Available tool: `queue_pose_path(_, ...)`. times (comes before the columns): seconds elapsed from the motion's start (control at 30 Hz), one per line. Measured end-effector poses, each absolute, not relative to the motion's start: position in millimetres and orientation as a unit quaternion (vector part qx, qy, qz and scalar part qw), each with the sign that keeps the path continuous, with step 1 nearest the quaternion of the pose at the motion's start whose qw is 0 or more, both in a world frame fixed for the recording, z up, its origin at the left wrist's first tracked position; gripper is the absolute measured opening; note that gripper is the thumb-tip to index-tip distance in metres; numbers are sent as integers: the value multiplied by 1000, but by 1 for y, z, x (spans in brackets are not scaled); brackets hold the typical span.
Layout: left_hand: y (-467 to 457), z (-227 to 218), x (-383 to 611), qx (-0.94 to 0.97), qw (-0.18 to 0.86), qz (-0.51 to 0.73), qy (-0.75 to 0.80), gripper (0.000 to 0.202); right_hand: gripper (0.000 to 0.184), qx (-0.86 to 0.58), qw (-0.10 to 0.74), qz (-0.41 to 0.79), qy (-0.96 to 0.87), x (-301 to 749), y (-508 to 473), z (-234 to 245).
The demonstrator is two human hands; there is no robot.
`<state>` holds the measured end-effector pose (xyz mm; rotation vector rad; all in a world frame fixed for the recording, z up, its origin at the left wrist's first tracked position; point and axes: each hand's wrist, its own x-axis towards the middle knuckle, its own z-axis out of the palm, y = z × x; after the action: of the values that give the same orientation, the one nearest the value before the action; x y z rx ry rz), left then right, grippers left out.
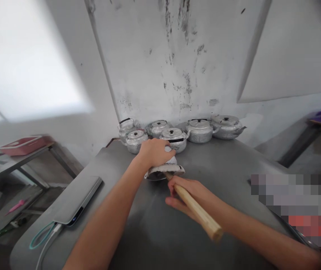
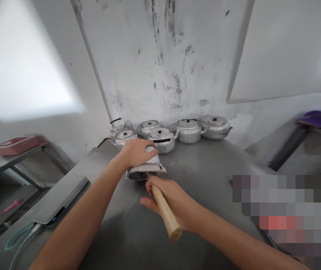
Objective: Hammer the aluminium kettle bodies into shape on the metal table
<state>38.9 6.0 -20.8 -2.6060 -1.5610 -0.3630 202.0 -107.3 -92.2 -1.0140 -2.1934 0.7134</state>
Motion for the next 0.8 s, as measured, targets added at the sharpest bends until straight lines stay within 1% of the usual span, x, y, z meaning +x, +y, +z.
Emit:
queue_pose_path(0.1, 7, -21, 39, -851, 37, -120, -510, 45, 25, -404, 302, 209, -838, 196, -108, -86)
queue_pose_path(0.23, 6, -21, 39, -851, 36, -123, -510, 46, 16, -392, 294, 164, -856, 192, -108, -74)
queue_pose_path(0.3, 6, -21, 38, -850, 37, -125, -510, 46, 21, -390, 284, 159, -861, 191, -108, -71)
queue_pose_path(0.4, 7, -21, 38, -849, 41, -128, -511, 45, 22, -384, 297, 163, -859, 190, -106, -70)
queue_pose_path(0.57, 7, -22, 38, -850, 36, -129, -510, 44, 21, -401, 365, 198, -817, 194, -106, -86)
queue_pose_path(0.67, 6, -21, 39, -851, 36, -126, -508, 44, 22, -417, 375, 227, -796, 196, -109, -94)
queue_pose_path(0.8, 6, -20, 39, -851, 34, -114, -512, 45, 23, -414, 376, 241, -793, 196, -112, -94)
